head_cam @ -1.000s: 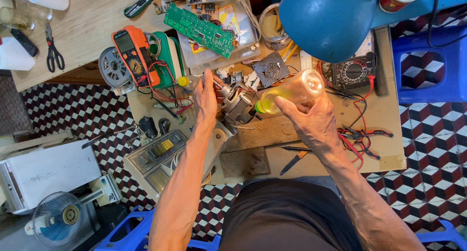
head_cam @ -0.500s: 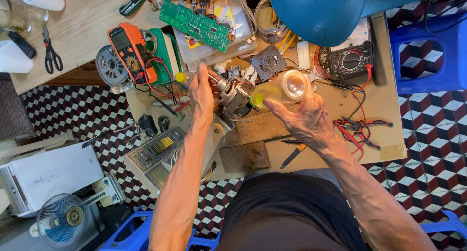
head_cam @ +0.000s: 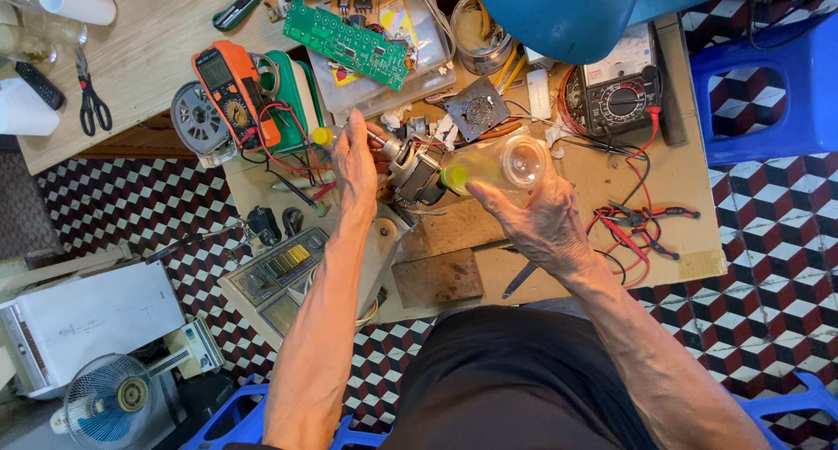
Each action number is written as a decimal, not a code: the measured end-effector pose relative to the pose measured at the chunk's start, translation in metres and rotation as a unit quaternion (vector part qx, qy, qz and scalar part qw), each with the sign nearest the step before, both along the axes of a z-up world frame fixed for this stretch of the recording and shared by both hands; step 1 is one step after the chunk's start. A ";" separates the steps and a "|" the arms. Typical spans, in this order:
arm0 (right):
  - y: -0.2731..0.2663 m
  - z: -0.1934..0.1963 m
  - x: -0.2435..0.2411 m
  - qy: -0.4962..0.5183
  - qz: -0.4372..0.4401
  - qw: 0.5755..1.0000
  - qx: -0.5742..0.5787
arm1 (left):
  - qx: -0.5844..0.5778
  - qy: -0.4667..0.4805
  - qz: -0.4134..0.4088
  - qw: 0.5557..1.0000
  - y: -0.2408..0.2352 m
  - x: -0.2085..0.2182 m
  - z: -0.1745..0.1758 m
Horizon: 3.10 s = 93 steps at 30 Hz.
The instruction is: The person rotates a small electric motor shaft by hand and then applies oil from a plastic bottle into the motor's shaft area. The person continues to rotate the shaft while applying oil to distribute it inside the motor.
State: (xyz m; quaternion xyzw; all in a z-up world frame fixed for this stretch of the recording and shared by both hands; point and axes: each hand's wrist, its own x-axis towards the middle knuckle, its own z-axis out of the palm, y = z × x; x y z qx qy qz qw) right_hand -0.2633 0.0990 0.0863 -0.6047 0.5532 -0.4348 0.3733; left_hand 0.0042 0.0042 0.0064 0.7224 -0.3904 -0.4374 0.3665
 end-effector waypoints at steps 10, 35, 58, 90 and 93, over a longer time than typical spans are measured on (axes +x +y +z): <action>0.006 0.000 0.002 -0.015 -0.011 1.000 0.008 | -0.008 0.009 0.004 1.000 0.003 0.000 0.001; 0.007 -0.001 0.007 -0.049 -0.021 0.998 0.035 | -0.038 0.109 -0.044 0.992 0.005 0.008 0.017; 0.023 0.003 0.005 -0.212 -0.081 0.968 0.111 | 0.008 0.073 -0.044 0.996 0.002 0.013 0.003; 0.075 0.036 0.021 -0.563 -0.059 0.809 0.156 | 0.164 0.110 -0.278 0.940 0.018 0.067 0.058; 0.080 0.037 0.024 -0.563 -0.061 0.810 0.151 | 0.169 0.135 -0.292 0.932 0.023 0.060 0.070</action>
